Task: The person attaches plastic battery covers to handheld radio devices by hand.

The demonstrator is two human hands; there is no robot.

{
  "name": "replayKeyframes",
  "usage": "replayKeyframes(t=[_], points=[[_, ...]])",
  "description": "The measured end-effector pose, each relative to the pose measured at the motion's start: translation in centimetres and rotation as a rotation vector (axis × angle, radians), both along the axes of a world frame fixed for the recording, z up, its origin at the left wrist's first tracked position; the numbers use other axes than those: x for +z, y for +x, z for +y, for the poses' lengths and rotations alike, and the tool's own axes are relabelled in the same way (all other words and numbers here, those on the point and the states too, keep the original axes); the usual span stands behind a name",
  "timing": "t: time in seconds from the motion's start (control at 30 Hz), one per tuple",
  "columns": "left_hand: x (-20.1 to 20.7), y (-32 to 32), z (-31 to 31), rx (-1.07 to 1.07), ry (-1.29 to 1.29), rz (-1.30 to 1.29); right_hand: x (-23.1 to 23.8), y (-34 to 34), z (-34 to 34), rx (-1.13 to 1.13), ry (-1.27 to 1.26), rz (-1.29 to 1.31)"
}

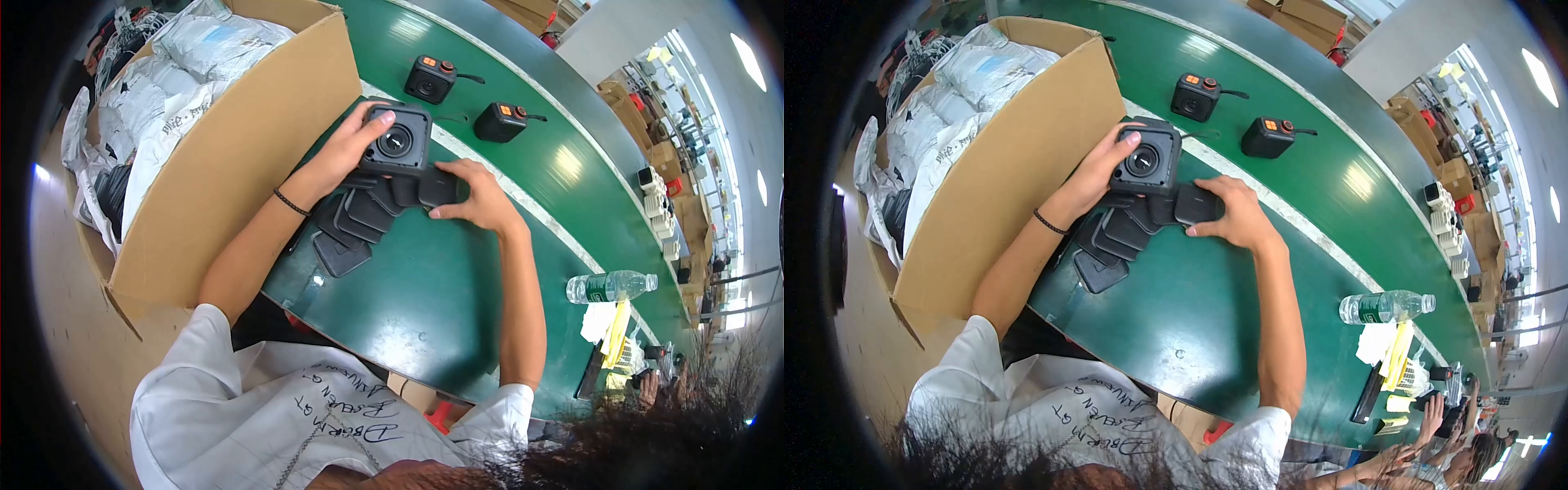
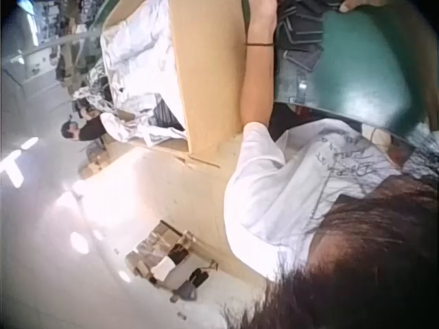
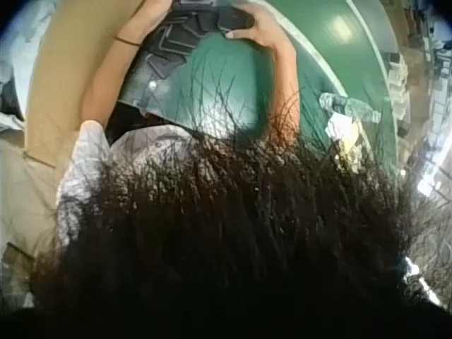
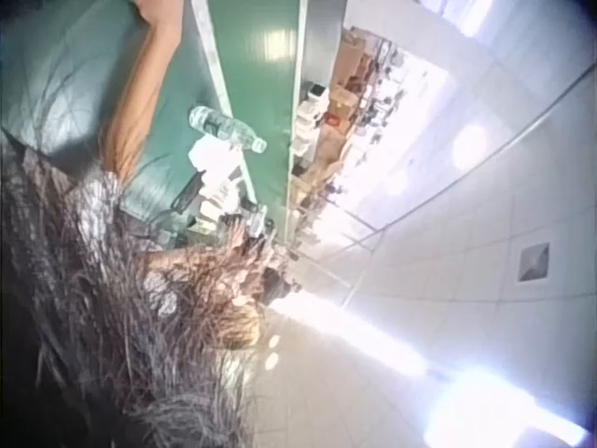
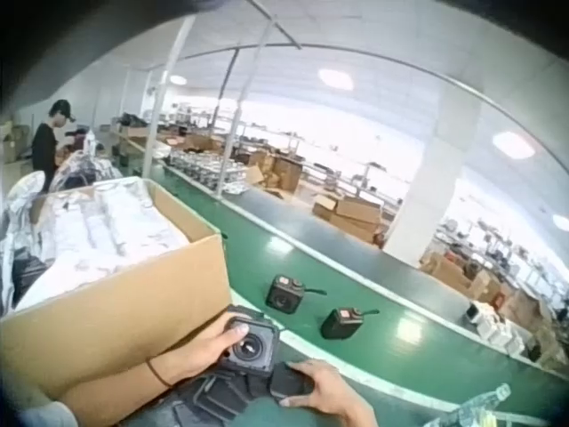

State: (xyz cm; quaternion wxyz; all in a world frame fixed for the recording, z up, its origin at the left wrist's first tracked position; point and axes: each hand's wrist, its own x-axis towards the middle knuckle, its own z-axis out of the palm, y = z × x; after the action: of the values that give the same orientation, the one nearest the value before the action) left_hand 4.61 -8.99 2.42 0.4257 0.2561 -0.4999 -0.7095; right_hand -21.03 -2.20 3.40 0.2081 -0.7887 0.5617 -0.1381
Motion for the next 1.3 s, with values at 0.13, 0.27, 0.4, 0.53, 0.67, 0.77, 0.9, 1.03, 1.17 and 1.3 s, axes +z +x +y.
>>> replayKeyframes(t=[0.13, 0.27, 0.4, 0.53, 0.67, 0.77, 0.9, 1.03, 1.17, 1.3], points=[[-0.9, -0.7, 0.2, 0.008, -0.060, -0.067, 1.4, 1.0, 4.3, -0.180, -0.237, -0.102], [-0.4, -1.3, 2.4, -0.034, -0.233, -0.034, 0.7, 2.9, 8.9, -0.563, -0.220, -0.963], [-0.3, -2.5, 5.5, -0.077, -0.386, -0.101, -0.5, 4.4, 11.6, -0.728, -0.270, -1.110], [-1.3, -3.8, 7.7, -0.217, -0.394, -0.121, -0.5, 6.3, 13.9, -0.732, -0.325, -1.213], [-1.5, -3.9, 8.9, -0.261, -0.396, -0.057, -0.2, 6.9, 13.8, -0.778, -0.352, -1.096], [-1.5, -3.9, 8.8, -0.337, -0.354, -0.039, -0.4, 6.7, 13.8, -0.763, -0.335, -1.094], [-1.3, -3.4, 8.7, -0.385, -0.366, -0.065, -0.6, 7.3, 13.6, -0.747, -0.348, -1.087], [-0.9, -3.4, 8.9, -0.332, -0.428, -0.120, -0.8, 7.3, 13.7, -0.744, -0.379, -1.043], [-1.1, -3.4, 9.0, -0.318, -0.521, -0.168, -1.0, 7.2, 13.8, -0.747, -0.425, -0.963], [-1.2, -3.4, 9.0, -0.331, -0.533, -0.154, -0.9, 7.1, 13.9, -0.739, -0.481, -0.862]])
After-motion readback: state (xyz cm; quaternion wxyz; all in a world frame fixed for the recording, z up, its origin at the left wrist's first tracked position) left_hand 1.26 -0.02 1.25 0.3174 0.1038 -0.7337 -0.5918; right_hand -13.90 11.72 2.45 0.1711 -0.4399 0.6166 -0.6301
